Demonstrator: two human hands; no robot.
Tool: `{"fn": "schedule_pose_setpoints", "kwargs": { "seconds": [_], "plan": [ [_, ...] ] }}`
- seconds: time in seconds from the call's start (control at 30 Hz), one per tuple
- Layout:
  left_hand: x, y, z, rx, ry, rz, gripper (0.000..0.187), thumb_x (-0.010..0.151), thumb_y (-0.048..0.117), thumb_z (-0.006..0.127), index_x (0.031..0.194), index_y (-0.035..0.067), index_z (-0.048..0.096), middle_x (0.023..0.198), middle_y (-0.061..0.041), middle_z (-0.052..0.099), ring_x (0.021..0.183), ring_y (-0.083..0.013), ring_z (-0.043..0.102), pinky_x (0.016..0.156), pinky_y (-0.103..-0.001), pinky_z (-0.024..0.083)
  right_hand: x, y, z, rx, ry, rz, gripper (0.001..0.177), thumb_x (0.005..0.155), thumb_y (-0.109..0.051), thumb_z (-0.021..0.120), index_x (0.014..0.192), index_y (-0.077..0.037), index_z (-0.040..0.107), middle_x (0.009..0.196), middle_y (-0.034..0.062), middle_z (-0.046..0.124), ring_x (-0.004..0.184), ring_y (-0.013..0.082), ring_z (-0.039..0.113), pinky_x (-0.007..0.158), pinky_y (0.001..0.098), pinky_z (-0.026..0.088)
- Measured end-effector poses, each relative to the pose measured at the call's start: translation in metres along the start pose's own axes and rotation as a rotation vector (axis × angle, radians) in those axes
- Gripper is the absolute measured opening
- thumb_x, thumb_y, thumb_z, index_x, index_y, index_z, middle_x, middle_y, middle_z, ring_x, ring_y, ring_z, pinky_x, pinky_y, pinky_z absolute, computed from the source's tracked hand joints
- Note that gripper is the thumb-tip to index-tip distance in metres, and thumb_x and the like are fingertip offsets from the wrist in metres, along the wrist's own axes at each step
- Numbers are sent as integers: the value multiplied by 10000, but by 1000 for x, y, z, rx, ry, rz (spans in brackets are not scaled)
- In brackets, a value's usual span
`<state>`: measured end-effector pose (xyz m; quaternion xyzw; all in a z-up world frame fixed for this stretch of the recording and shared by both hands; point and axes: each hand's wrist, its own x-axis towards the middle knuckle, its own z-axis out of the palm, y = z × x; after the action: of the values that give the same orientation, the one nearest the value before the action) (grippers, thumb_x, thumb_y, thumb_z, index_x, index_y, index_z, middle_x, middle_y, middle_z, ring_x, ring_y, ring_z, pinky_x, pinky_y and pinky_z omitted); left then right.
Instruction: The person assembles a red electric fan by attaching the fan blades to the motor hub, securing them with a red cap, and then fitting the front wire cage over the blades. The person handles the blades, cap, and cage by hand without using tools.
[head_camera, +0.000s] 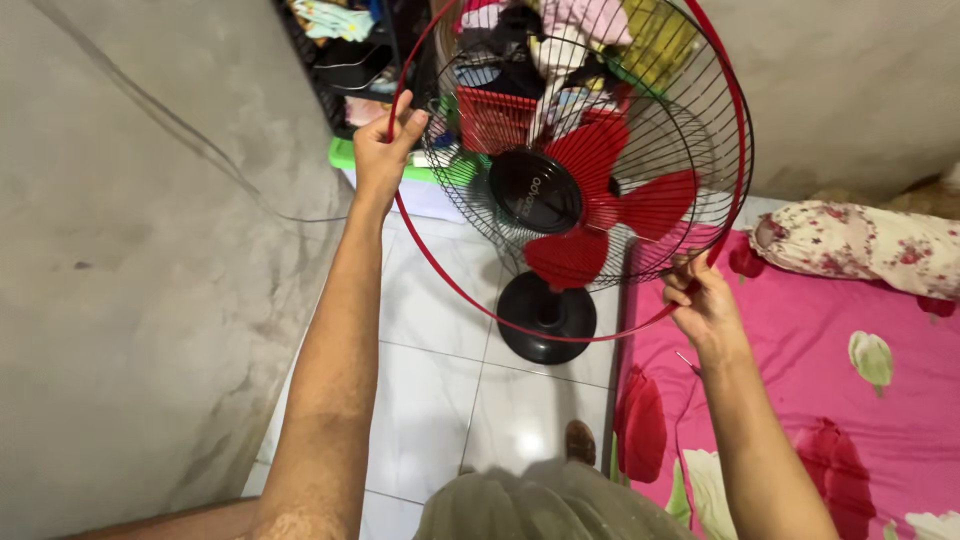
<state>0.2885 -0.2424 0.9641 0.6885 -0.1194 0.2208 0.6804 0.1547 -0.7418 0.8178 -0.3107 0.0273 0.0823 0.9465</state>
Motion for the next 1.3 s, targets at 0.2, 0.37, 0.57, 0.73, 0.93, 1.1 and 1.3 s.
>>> {"fn": "schedule_pose_setpoints", "kwargs": {
  "seconds": [0.2, 0.37, 0.57, 0.73, 0.93, 1.1, 1.3],
  "plan": [
    [12, -4, 52, 83, 136, 33, 258, 1057, 267, 720, 1124, 27, 788, 1049, -106, 798, 777, -38, 489, 699, -214, 396, 14, -89, -15, -158, -91, -65, 182, 992, -206, 758, 885, -148, 623, 925, -38, 652, 675, 65, 444, 504, 182, 325],
    [10, 10, 92, -9, 223, 197, 311, 1069, 240, 637, 1025, -40, 764, 1122, -77, 785, 794, -33, 589, 724, -206, 498, 21, -165, -16, -236, -76, -63, 159, 948, -208, 773, 904, -151, 632, 811, -36, 594, 666, 65, 464, 516, 207, 338],
    [-8, 11, 131, -1, 279, 238, 276, 1088, 227, 615, 1120, -17, 741, 1006, -23, 729, 880, -42, 630, 789, -206, 508, 47, -232, -11, -420, -94, -22, 231, 1011, -184, 739, 857, -161, 568, 731, -72, 493, 625, 64, 405, 526, 229, 299],
    [-33, 6, 155, 268, 313, 98, 206, 1080, 211, 652, 1080, 39, 767, 911, -20, 740, 742, -68, 534, 655, -231, 409, 80, -255, 10, -688, 98, 81, 123, 1002, -198, 664, 901, -185, 595, 752, -56, 556, 558, 27, 345, 464, 203, 219],
    [-65, 2, 172, 192, 371, 70, 188, 1040, 182, 677, 1152, 33, 703, 995, -37, 728, 862, -72, 643, 741, -237, 526, 135, -263, 42, -912, 29, 166, 64, 991, -146, 675, 940, -154, 638, 793, -50, 582, 512, 23, 318, 431, 229, 194],
    [-87, -2, 171, 236, 398, 183, 188, 1041, 124, 664, 1201, 29, 634, 1137, -52, 736, 1072, -137, 694, 927, -285, 567, 171, -260, 63, -1038, -14, 222, 29, 949, -129, 681, 932, -141, 661, 808, -41, 646, 501, 13, 344, 424, 226, 203],
    [-116, -19, 157, 275, 446, 104, 251, 1016, 57, 693, 1230, 47, 562, 1245, -89, 692, 1037, -169, 672, 896, -324, 619, 206, -241, 73, -1111, -56, 279, 51, 930, -160, 739, 939, -157, 688, 781, -60, 610, 490, 11, 329, 411, 235, 176]
  ]
}}
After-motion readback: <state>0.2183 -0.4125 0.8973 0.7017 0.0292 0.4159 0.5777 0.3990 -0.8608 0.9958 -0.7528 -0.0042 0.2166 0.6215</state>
